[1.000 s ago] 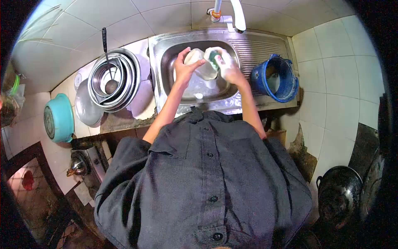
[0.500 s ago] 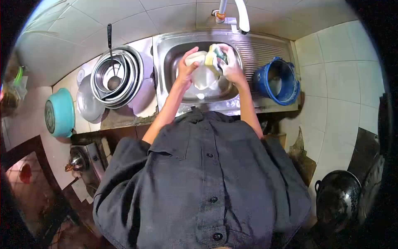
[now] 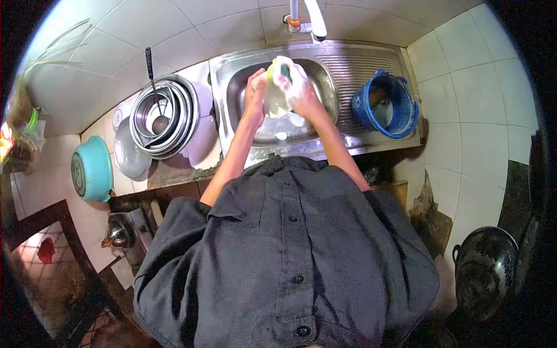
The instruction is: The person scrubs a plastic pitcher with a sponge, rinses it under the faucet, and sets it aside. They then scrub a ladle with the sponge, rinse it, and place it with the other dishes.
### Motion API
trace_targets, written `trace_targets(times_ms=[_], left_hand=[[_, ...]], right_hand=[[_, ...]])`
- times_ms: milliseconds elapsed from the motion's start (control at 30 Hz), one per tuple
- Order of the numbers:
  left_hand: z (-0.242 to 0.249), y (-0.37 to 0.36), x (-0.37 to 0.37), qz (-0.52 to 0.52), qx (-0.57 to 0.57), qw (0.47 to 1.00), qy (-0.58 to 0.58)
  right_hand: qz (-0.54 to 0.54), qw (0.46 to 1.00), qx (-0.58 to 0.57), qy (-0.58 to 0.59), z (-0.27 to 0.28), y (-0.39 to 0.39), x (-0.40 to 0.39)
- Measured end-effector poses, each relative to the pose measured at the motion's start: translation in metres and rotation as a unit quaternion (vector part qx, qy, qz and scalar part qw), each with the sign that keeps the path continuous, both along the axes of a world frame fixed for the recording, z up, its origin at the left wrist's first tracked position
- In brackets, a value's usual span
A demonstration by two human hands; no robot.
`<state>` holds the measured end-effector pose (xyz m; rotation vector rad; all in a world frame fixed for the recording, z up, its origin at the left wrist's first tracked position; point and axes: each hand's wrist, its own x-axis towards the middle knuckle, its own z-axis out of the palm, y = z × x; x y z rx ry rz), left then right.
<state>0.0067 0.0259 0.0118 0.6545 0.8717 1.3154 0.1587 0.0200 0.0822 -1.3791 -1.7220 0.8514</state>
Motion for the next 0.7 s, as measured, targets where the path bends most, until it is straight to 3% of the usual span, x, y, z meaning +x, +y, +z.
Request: trace_targets(times_ms=[67, 167, 233, 267, 333, 467, 533, 633, 700], left_hand=[[0.017, -0.011, 0.002, -0.083, 0.091, 0.991, 0.059], [0.006, -0.013, 0.002, -0.115, -0.001, 0.993, -0.039], [0.0, -0.012, 0.004, -0.122, -0.128, 0.976, -0.127], [-0.002, -0.013, 0.004, -0.116, -0.129, 0.977, -0.128], [0.002, -0.012, 0.005, -0.161, -0.139, 0.976, -0.054], [-0.009, -0.011, 0.005, -0.134, -0.168, 0.972, -0.096], [-0.005, -0.01, 0.003, -0.113, -0.167, 0.977, -0.074], [-0.005, -0.007, 0.0, -0.128, -0.243, 0.957, -0.093], [-0.007, -0.013, 0.001, -0.129, -0.214, 0.965, -0.075]], right_hand=[[-0.023, 0.979, -0.158, 0.129, -0.002, 0.018, 0.009], [0.012, 0.985, -0.074, 0.158, -0.027, 0.029, 0.015], [-0.004, 0.994, -0.027, 0.108, -0.046, 0.025, 0.011], [-0.021, 0.998, 0.025, 0.055, -0.053, 0.025, 0.01], [-0.028, 0.997, -0.026, 0.068, -0.042, 0.022, 0.006], [0.023, 0.997, -0.009, 0.071, -0.027, 0.01, 0.013], [0.067, 0.997, -0.033, -0.019, -0.033, 0.006, 0.021], [0.062, 0.995, -0.076, 0.013, -0.036, 0.004, 0.024], [0.051, 0.993, -0.1, 0.023, -0.033, 0.007, 0.026]])
